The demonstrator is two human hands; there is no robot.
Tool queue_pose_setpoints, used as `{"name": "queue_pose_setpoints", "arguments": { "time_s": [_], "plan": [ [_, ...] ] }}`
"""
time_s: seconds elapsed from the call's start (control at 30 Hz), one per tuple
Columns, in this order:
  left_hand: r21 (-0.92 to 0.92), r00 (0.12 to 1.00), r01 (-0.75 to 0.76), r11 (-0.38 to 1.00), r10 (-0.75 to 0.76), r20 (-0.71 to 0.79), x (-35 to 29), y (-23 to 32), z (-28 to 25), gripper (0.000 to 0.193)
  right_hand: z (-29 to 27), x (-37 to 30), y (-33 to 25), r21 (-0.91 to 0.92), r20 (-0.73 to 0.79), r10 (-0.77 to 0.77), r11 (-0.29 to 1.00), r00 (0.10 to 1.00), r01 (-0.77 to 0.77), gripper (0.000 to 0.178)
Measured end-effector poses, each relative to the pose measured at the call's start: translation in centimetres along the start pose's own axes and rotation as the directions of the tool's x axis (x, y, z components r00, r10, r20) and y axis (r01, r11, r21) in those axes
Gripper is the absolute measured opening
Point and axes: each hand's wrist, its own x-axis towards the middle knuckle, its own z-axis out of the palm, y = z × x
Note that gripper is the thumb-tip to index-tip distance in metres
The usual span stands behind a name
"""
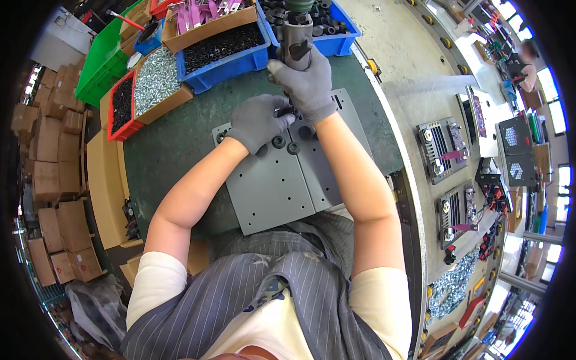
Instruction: Assembling a metal enclosure by installing rubber grommets, using an electric screwdriver to fasten screws, and attaching cooling fans.
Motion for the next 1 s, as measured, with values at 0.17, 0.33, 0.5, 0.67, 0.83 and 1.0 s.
{"name": "queue_pose_setpoints", "arguments": {
  "time_s": [0.17,0.33,0.5,0.67,0.83,1.0],
  "plan": [
    [-0.176,0.997,-0.051,0.983,0.039,-0.072,-0.1,-2.2,0.6,0.028,-0.2,0.0,-0.1,-0.011,0.003,0.023,1.0,1.0,-0.023,0.029],
    [-0.98,0.975,0.17,0.107,-0.164,0.152,-3.4,-4.2,-1.2,0.03,-0.4,0.5,-0.1,0.01,0.063,0.005,1.0,0.998,-0.006,0.03],
    [-0.937,0.938,0.281,-0.208,-0.148,0.314,-6.8,-3.5,-0.8,0.023,-0.9,0.9,-0.6,-0.065,0.18,-0.005,0.998,0.984,0.017,0.036],
    [-0.885,0.911,0.32,-0.339,-0.146,0.385,-8.8,-2.2,-0.3,0.019,-0.1,-2.6,-3.6,0.274,-0.038,-0.254,0.927,0.966,0.255,0.034],
    [-0.828,0.911,0.401,-0.392,0.073,0.406,-10.3,-2.1,1.5,0.027,0.3,-7.1,-5.2,0.678,0.099,-0.333,0.712,0.938,0.181,0.04],
    [-0.808,0.886,0.458,-0.371,0.115,0.45,-10.8,-0.2,1.8,0.034,-0.5,-9.7,-6.4,0.646,0.057,-0.325,0.733,0.944,0.213,0.038]
  ]
}}
